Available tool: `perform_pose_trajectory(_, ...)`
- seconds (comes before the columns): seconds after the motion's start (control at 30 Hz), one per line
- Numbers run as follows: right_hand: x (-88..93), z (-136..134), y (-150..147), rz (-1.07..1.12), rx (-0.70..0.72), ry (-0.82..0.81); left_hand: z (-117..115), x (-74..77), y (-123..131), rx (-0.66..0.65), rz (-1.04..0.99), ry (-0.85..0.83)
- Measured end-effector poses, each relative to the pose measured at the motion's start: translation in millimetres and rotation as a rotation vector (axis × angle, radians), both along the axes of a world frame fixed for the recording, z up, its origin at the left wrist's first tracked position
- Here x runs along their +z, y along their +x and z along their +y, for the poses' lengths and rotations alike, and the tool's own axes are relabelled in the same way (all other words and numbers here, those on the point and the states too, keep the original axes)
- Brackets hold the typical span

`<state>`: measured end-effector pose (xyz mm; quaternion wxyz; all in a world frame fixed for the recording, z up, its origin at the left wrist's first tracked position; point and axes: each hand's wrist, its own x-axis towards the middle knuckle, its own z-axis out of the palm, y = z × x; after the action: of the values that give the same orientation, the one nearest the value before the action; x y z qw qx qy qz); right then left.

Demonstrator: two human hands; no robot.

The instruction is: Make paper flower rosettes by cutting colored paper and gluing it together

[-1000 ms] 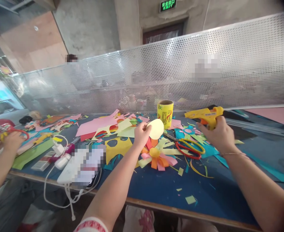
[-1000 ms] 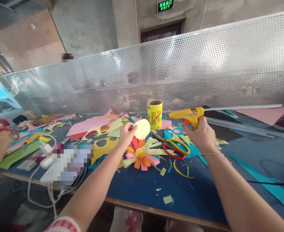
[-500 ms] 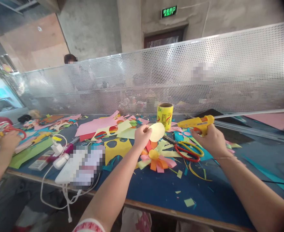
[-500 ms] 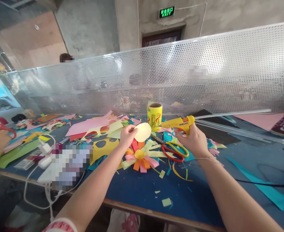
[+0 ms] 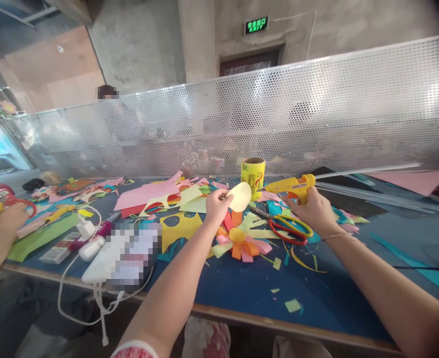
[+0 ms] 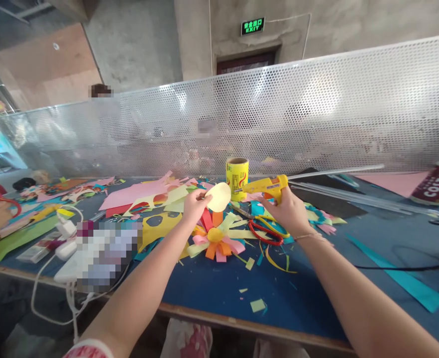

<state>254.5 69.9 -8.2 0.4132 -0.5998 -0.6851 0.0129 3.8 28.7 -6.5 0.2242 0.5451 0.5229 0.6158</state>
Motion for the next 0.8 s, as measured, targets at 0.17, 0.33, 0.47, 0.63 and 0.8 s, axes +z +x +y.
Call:
perform_pose_trajectory(0.17,0.8,0,-1,0.045,0.0,0.067,-2,-0.5,7,-0.077,-0.134,-0.08)
perform_pose_trajectory(0.33,4.2,-4,-4,0.046,0.042,0.144,-5,0.3,12,-0.132,-0.127,-0.074)
perform_pose_trajectory(0.47,6.3,-7,-5,0.029,0.054,0.164,-6,-0.2,12,-0.138,-0.122,-0.085)
perform_pose_trajectory(0.63,7.8,-7,-3,-0.065,0.014,0.176,-6,-2.5,11,-0.163,-0.074,-0.099)
perform_pose_trajectory(0.8,10.0,-8,-3,-0.152,-0.037,0.155,-3,-5.8,9,-0.17,-0.046,-0.093)
